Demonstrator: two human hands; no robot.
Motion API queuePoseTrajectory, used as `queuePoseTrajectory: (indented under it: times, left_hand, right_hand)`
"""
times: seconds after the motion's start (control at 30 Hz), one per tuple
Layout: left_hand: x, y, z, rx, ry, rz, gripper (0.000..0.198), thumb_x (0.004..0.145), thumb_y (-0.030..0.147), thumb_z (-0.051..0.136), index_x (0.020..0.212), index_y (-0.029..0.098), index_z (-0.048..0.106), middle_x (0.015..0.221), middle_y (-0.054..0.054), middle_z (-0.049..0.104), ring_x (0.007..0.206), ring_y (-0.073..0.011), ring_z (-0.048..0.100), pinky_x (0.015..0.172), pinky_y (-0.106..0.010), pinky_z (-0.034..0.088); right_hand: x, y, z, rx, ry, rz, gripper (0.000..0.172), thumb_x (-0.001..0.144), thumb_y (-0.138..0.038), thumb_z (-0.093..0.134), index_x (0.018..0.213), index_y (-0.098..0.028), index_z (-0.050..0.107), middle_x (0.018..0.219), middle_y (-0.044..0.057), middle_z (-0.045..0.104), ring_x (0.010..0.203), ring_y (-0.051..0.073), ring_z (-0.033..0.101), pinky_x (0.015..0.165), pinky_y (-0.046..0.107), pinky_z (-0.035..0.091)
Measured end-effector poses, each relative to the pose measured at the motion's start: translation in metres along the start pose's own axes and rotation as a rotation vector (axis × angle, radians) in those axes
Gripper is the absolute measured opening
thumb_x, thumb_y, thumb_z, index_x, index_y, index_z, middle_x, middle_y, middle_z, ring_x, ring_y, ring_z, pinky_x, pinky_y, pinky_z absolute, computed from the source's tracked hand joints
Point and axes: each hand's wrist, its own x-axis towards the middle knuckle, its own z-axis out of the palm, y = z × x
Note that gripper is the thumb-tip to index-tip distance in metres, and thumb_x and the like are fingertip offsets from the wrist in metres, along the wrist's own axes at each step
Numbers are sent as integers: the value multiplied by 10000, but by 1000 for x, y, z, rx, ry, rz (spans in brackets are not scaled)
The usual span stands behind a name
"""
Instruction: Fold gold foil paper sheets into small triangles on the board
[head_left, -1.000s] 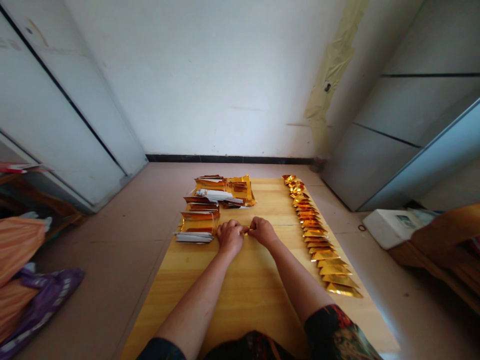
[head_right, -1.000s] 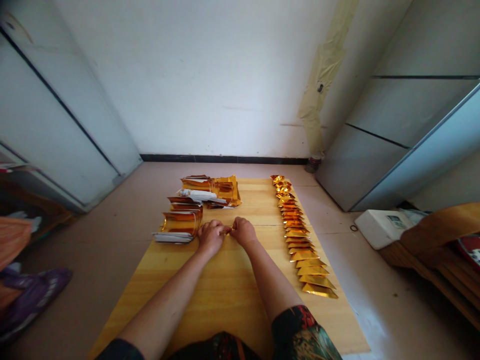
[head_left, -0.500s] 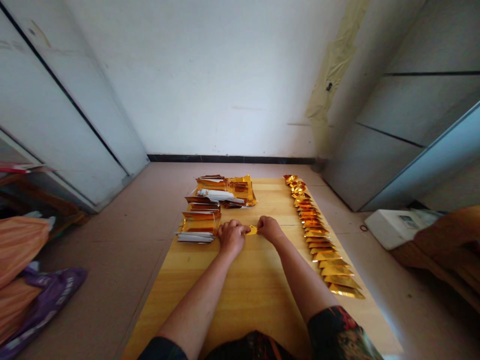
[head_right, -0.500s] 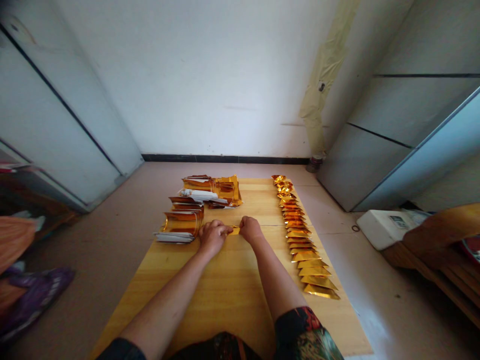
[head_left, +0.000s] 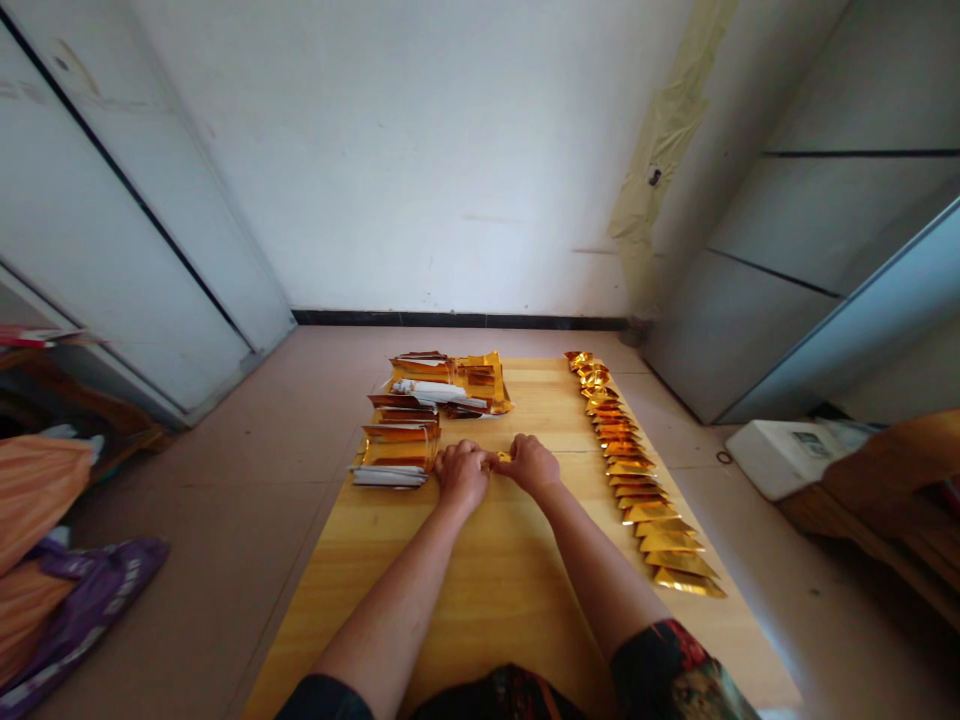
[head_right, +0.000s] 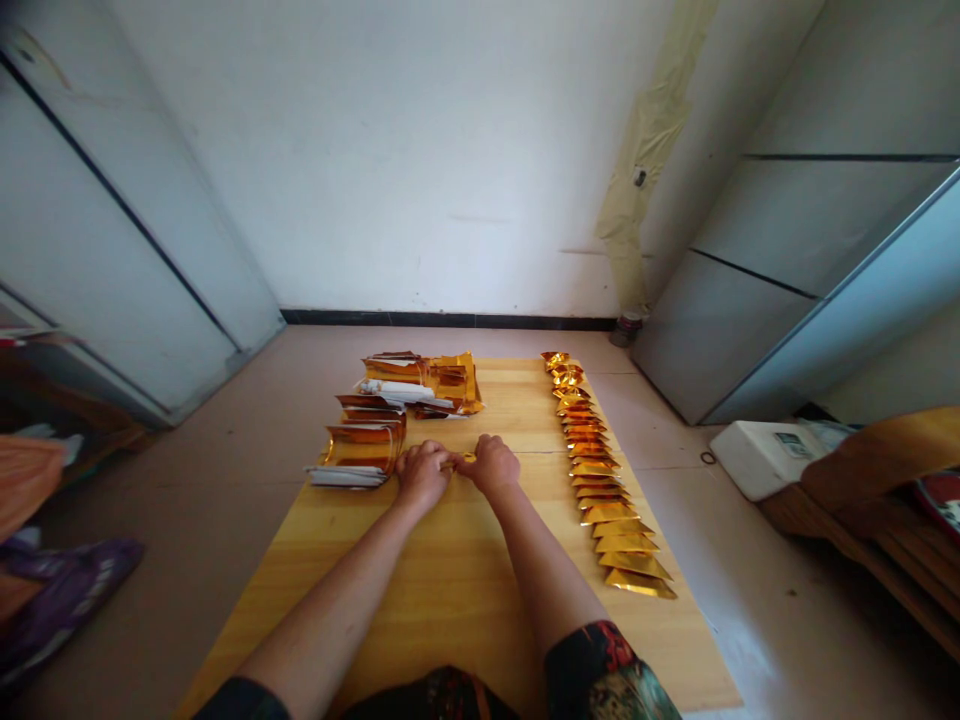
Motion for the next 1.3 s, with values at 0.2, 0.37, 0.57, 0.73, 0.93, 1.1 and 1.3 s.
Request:
queuePoseTrajectory:
  times: [0.2,0.37,0.57,0.73,0.93,1.1,1.3]
  left_hand:
    - [0,1,-1,5,-5,-12,284,785,187,544,919,384,700,1041,11,624,1023,-191,482,912,-371,273]
    - [0,1,-1,-18,17,2,298,767,167,545,896,384,705,1007,18,630,1004,-188,495,896,-372,277]
    - [-1,2,-1,5,21,6,271,783,197,542,926,369,695,1017,6,631,1015,-194,486,905,-366,272]
    - [-2,0,-1,14,3,9,303,776,189,525,963,369,680,1043,7,618,1028,-195,472,920,-371,262]
    - [-5,-5,1,-2,24,86,320,732,210,556,1002,350,659,1036,11,601,1023,-196,468,930,-363,256]
    - [-5,-5,4,18,46,88,319,772,203,528,1040,338,636,1063,3,607,1045,-201,467,942,-364,248]
    - [-4,-7,8,1,101,114,315,781,196,533,1056,315,630,1049,3,632,1018,-195,490,934,-354,264]
  right_hand:
    - [4,0,-3,-57,-51,47,288,704,-374,675,900,-182,587,952,109,624,842,214,622,633,268,419]
    - [13,20,-7,-7,-51,81,143,711,-180,610,854,-181,616,879,79,646,804,185,612,617,237,397]
    - [6,33,-4,71,9,-430,226,763,-141,593,967,-222,647,1018,37,616,897,141,569,759,210,403]
    - [5,34,-1,-75,-6,-662,182,831,-184,563,979,-219,663,964,52,621,918,159,530,830,241,383]
    - [9,32,5,-166,47,-710,191,902,-232,487,981,-197,656,912,67,606,875,162,514,810,252,372]
    - [9,33,7,-185,78,-710,218,932,-269,446,1002,-203,642,924,69,602,882,165,505,790,255,360]
    - [13,37,15,-245,115,-710,229,942,-279,425,989,-218,640,914,61,603,872,169,497,753,255,351]
